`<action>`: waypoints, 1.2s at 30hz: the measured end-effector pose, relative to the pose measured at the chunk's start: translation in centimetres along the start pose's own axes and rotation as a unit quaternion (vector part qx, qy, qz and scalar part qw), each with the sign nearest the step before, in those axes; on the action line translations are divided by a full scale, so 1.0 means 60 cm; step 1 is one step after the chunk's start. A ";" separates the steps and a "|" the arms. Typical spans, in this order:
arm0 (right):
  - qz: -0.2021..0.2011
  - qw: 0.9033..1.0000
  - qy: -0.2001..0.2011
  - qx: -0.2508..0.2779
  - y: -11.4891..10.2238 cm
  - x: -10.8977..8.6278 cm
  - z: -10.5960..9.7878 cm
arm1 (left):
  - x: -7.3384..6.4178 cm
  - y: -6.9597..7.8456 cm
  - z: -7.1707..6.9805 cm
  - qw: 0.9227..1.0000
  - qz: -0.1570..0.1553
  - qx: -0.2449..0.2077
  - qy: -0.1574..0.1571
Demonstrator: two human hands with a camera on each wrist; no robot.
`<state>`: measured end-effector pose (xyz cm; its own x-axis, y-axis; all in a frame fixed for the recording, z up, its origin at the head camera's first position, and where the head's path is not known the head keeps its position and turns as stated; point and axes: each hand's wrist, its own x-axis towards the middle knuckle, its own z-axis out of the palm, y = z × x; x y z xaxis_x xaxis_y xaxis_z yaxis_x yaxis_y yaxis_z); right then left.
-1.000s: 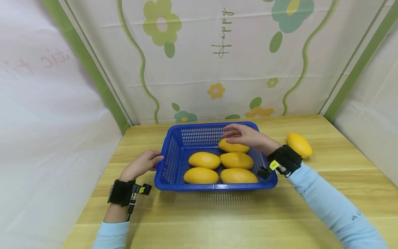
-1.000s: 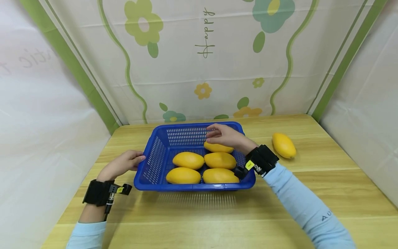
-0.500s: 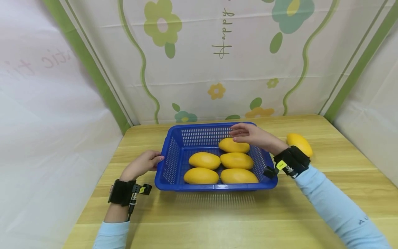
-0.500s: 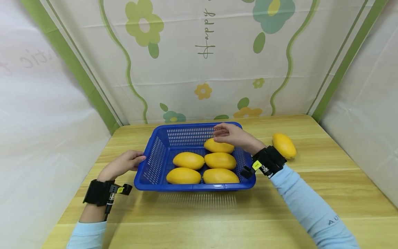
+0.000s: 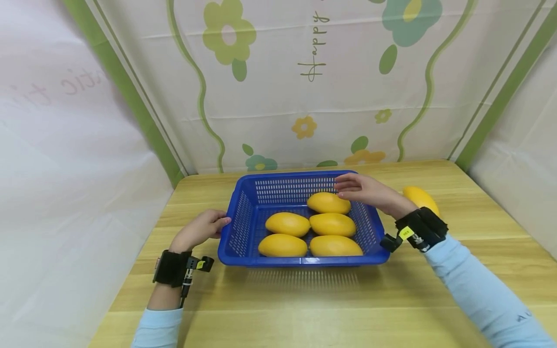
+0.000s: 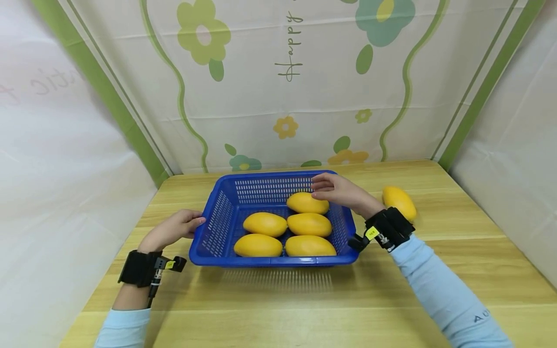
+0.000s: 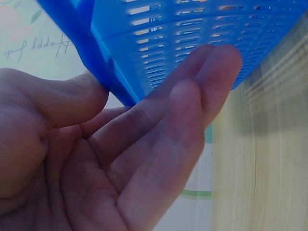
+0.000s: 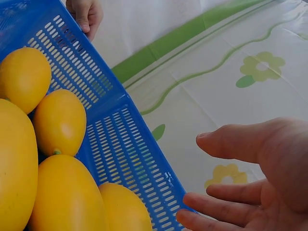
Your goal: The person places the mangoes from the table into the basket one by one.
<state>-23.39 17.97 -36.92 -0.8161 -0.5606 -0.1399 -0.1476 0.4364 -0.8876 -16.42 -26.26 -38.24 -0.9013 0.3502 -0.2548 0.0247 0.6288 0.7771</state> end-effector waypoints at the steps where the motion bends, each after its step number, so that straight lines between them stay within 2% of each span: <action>1: 0.000 1.000 0.000 0.000 0.001 -0.002 -0.001 | 0.000 0.000 0.000 1.000 0.000 -0.001 0.000; 10: -0.007 1.000 0.010 -0.002 0.001 -0.011 -0.011 | 0.000 0.001 0.001 1.000 0.000 -0.004 0.000; 23: 0.012 0.999 0.030 0.004 0.006 -0.039 -0.035 | 0.000 -0.001 0.001 1.000 0.000 -0.011 -0.001; 36: 0.033 0.998 0.048 -0.029 0.016 -0.054 -0.055 | -0.001 0.001 0.000 1.000 0.001 -0.009 -0.002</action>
<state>-22.75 22.53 -35.85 -0.8748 -0.4602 -0.1515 -0.1218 0.5115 -0.8506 -16.36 -26.24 -38.22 -0.8997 0.3543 -0.2548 0.0195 0.6160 0.7875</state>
